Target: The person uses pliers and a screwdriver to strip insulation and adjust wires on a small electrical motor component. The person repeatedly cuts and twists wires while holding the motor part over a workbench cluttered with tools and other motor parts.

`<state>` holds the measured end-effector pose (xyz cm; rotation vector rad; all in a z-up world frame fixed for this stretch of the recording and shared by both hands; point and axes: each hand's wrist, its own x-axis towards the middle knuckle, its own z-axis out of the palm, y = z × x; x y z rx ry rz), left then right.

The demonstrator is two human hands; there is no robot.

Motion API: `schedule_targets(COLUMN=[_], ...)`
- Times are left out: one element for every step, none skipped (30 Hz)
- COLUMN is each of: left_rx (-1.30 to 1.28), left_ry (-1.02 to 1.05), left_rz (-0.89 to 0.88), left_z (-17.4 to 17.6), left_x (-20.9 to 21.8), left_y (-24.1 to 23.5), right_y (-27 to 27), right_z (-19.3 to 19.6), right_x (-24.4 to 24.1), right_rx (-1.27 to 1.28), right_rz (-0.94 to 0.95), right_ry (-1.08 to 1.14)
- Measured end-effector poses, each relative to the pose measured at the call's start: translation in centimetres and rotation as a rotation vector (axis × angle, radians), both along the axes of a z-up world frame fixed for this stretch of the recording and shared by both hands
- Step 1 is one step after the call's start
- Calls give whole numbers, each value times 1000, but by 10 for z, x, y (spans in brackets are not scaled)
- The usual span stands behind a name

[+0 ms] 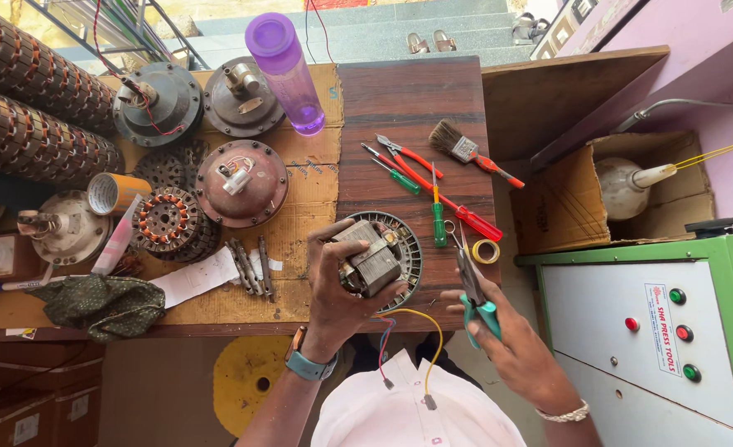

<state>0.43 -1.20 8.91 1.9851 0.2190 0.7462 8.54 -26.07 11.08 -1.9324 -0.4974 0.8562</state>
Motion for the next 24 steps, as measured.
schedule_targets(left_rx=[60,120,180,164,146,127,139,151,164,152,141,131,146,161,174,182,185,188,221,255,292,322,359,395], left_ry=[5,10,5,8,13,18,19,19,23,27,37,47,50,53,53,44,33,21,29,36,46,34,26,18], left_rz=[21,41,60,56,56,56,50,44,43,31,17,4,4,4,5,-6,-17,-29,-46,-64,-79,-76,-75,-74], left_z=[1,3,4,5,6,5,4,2,0,-2,-4,-7,-8,-9,-11,-12,-14,-15,-18,-20,-22,-23,-24,-24], left_x=[-1,-2,1,2,1,0,-1,-2,-3,-3,-5,-7,-10,-12,-13,-14,-15,-15,-15,-16,-17,-17,-19,-19], left_y=[-1,-3,-5,-7,-11,-14,-16,-17,-18,-19,-19,-20,-20,-19,-20,-19,-18,-17,-17,-16,-15,-17,-17,-19], right_y=[9,18,27,35,42,46,48,50,50,48,45,42,40,39,37,37,37,37,36,36,38,40,42,43], right_z=[1,3,4,6,6,7,8,8,9,9,9,9,9,8,8,6,5,4,3,1,-1,-2,-3,-3], right_x=[-2,-4,-4,-5,-6,-7,-8,-10,-11,-12,-14,-16,-19,-21,-22,-23,-24,-24,-24,-25,-26,-27,-28,-27], right_rx=[-13,-27,-41,-113,-187,-262,-222,-183,-142,-152,-161,-169,-230,-290,-352,-322,-297,-272,-234,-196,-154,-176,-191,-207], right_rz=[-12,-23,-37,-26,-11,5,-4,-12,-14,-12,-10,-9,-24,-39,-54,-65,-76,-88,-81,-74,-65,-69,-76,-81], right_ry=[-50,-100,-159,-209,-257,-305,-343,-381,-416,-417,-411,-406,-364,-321,-282,-277,-274,-272,-287,-302,-314,-275,-231,-187])
